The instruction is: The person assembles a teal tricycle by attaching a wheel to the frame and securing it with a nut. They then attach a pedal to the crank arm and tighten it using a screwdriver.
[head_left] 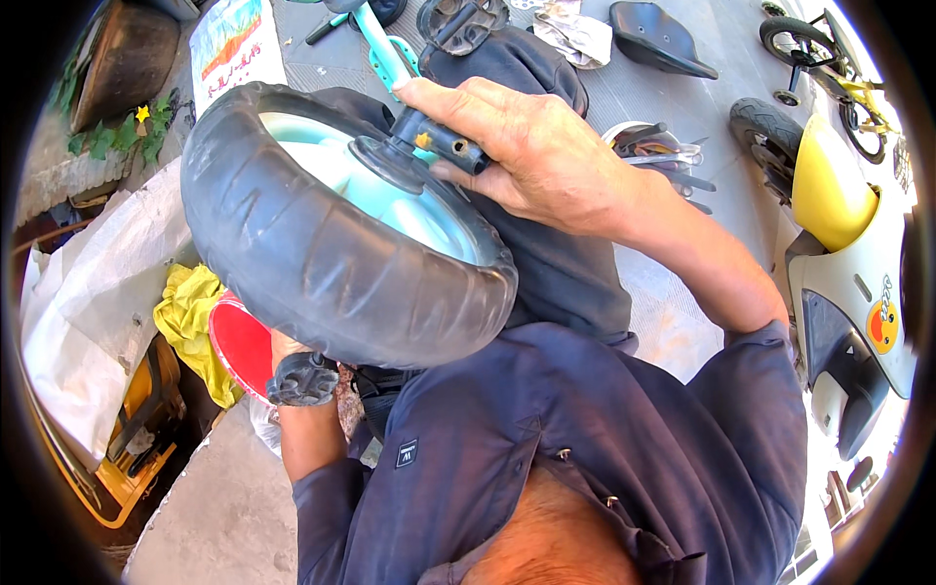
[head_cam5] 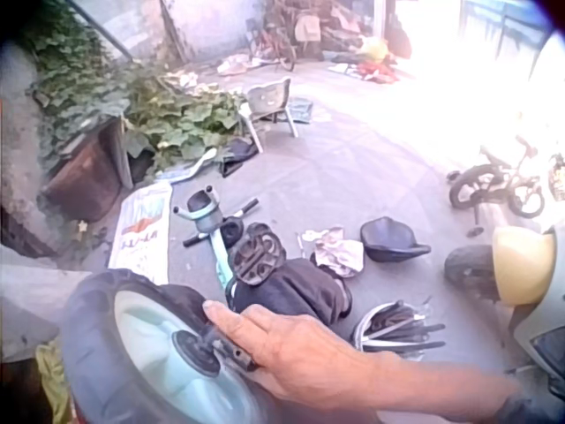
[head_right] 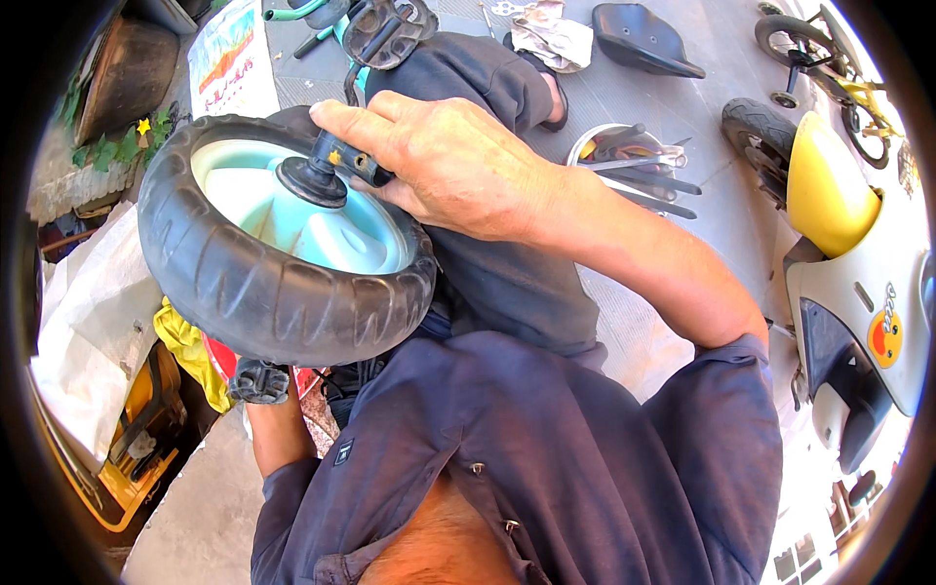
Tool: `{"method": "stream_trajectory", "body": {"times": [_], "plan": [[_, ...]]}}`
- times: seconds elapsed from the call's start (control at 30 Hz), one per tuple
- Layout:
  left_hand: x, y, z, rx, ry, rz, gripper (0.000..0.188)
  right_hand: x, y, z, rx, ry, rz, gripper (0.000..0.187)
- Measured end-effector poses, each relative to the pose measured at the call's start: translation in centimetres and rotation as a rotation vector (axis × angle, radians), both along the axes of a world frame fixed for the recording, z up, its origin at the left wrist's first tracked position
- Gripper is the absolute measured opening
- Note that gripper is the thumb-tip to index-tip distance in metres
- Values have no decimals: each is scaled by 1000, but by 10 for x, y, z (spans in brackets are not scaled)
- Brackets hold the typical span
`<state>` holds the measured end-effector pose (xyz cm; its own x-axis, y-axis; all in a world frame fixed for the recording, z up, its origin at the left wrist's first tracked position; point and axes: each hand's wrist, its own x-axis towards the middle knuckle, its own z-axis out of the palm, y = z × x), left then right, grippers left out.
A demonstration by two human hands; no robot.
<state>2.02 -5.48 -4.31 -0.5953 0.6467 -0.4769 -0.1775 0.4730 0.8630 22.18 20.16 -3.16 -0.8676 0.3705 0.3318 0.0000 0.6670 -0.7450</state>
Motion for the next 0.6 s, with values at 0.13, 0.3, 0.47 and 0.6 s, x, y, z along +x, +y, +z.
{"method": "stream_trajectory", "body": {"times": [0.13,0.3,0.47,0.6], "plan": [[-2,2,2,4,-6,3,42,-12,5,-6,26,190,-26,45],[-3,1,0,2,4,-2,42,-16,20,5,-186,72,126,29],[-5,2,0,2,-6,-8,42,-15,28,16,-577,-139,158,34],[-5,-1,10,-11,16,2,42,-18,30,20,-600,-118,194,36]]}}
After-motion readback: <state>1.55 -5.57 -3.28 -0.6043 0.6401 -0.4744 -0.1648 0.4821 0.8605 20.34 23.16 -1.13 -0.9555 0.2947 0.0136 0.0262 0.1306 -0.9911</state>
